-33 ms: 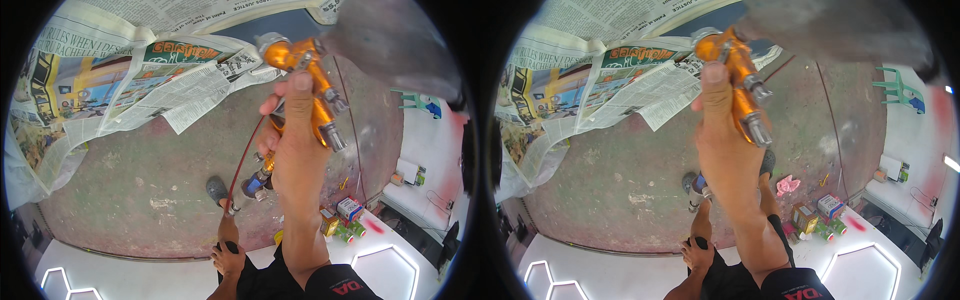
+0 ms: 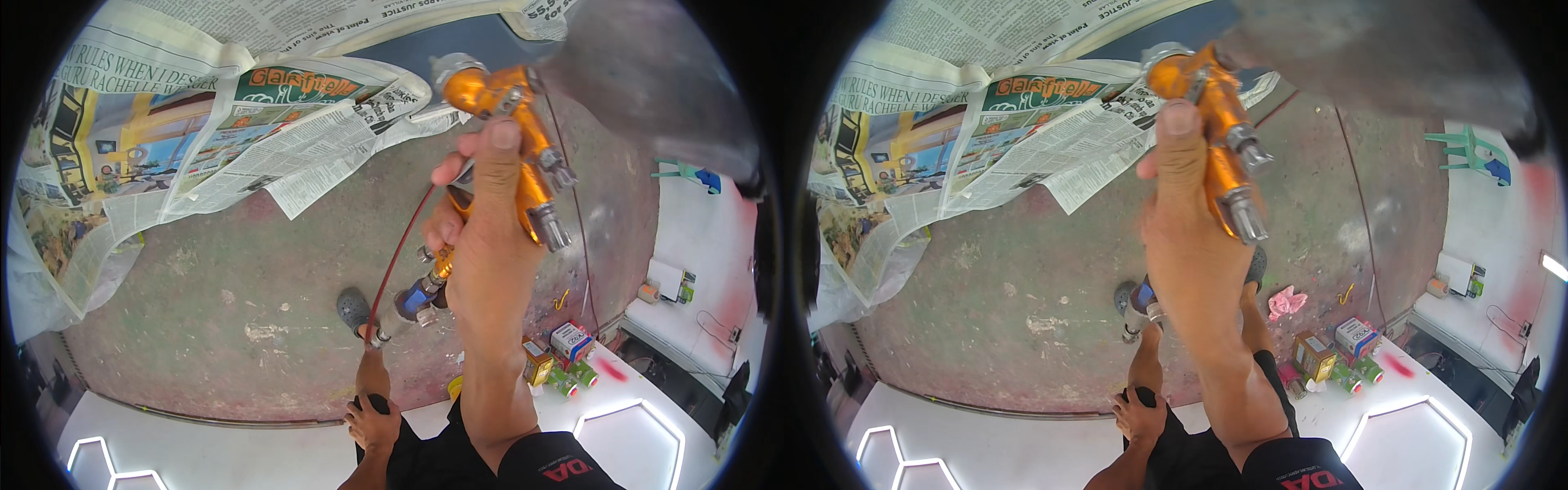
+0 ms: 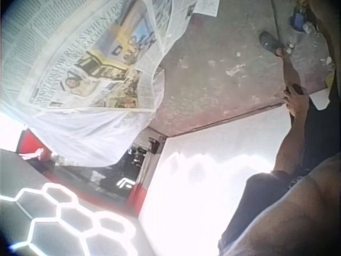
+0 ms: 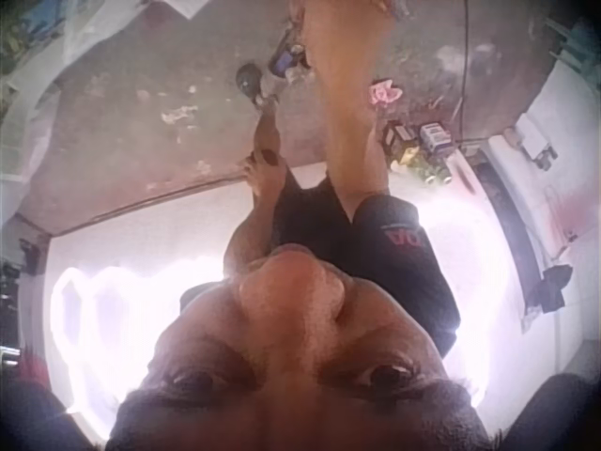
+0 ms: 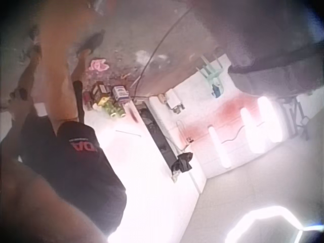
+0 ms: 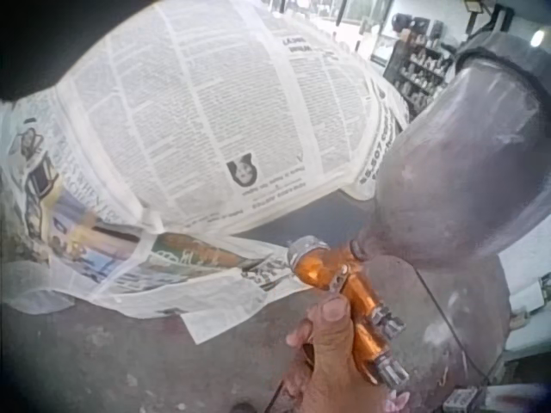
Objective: The person uses a spray gun to apply paint to a car body that is masked with newspaper and plastic. They move around the vehicle, spraying the hood, side panels, and rear sections in smooth, overlapping passes. The person briefly pauses to shake the paint can and reposition before continuing the spray application.
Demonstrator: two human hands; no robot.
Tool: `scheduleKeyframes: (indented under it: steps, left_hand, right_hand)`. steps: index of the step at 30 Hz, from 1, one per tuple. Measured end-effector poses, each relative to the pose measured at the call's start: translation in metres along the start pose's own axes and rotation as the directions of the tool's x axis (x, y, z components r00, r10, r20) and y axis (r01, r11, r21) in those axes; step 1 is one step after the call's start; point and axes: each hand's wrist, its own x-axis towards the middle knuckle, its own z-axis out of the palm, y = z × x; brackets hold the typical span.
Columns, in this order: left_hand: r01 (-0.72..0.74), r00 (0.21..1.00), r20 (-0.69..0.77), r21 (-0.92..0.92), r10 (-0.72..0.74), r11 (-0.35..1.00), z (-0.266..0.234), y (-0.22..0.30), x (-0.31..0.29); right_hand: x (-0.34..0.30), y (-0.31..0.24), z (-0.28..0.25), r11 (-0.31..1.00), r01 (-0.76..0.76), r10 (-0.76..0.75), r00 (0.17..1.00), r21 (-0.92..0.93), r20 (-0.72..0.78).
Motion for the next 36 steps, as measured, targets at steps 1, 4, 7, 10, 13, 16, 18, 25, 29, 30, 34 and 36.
scheduleKeyframes:
  steps: [1,4,7,10,13,16,18,25,29,30,34,36]
  left_hand:
    - [-0.002,1.000,-0.003,0.000,0.002,1.000,0.000,0.000,0.000]
    - [0.000,1.000,-0.005,-0.004,0.000,1.000,-0.001,0.000,0.001]
    - [0.001,1.000,-0.001,-0.006,-0.001,1.000,0.002,0.000,0.005]
    - [-0.002,1.000,-0.003,-0.009,0.002,1.000,0.001,0.005,0.011]
    - [0.000,1.000,-0.001,-0.012,0.000,1.000,0.000,0.005,0.010]
    - [-0.001,1.000,-0.012,-0.011,0.001,1.000,0.002,0.004,0.010]
    - [0.003,1.000,-0.017,-0.012,-0.003,1.000,0.003,0.004,0.009]
    - [-0.003,1.000,-0.019,0.000,0.003,1.000,0.001,0.005,0.009]
    - [-0.012,1.000,-0.022,0.000,0.012,1.000,0.003,0.004,0.009]
    - [-0.012,1.000,-0.016,0.001,0.012,1.000,0.003,0.004,0.009]
    - [-0.007,1.000,-0.006,0.006,0.007,1.000,0.004,0.003,0.011]
    - [-0.006,1.000,-0.005,-0.004,0.006,1.000,0.004,0.002,0.011]
  right_hand:
    - [0.000,-0.001,0.000,1.000,0.019,-0.019,0.999,0.016,-0.027]
    - [0.000,-0.002,0.002,0.998,0.034,-0.031,0.998,0.051,-0.062]
    - [0.006,0.003,0.003,0.997,0.039,-0.038,0.999,0.059,-0.013]
    - [0.010,0.014,0.008,0.999,0.035,-0.035,0.999,-0.007,0.028]
    - [0.001,0.028,0.014,0.999,0.022,-0.018,0.994,-0.036,0.111]
    - [-0.012,0.025,0.016,0.999,-0.020,0.025,0.987,-0.033,0.158]
    - [-0.019,0.025,0.014,0.998,-0.048,0.053,0.984,-0.032,0.171]
    - [-0.016,0.015,0.012,1.000,-0.020,0.021,0.986,-0.008,0.164]
    - [-0.005,0.015,0.012,0.998,0.034,-0.026,0.989,-0.054,0.144]
    - [-0.001,0.014,0.011,0.997,0.037,-0.029,0.991,-0.065,0.130]
    - [0.004,0.007,0.007,0.999,-0.002,0.003,1.000,-0.045,0.008]
    - [0.001,0.006,0.002,1.000,0.003,-0.004,0.999,-0.014,-0.034]
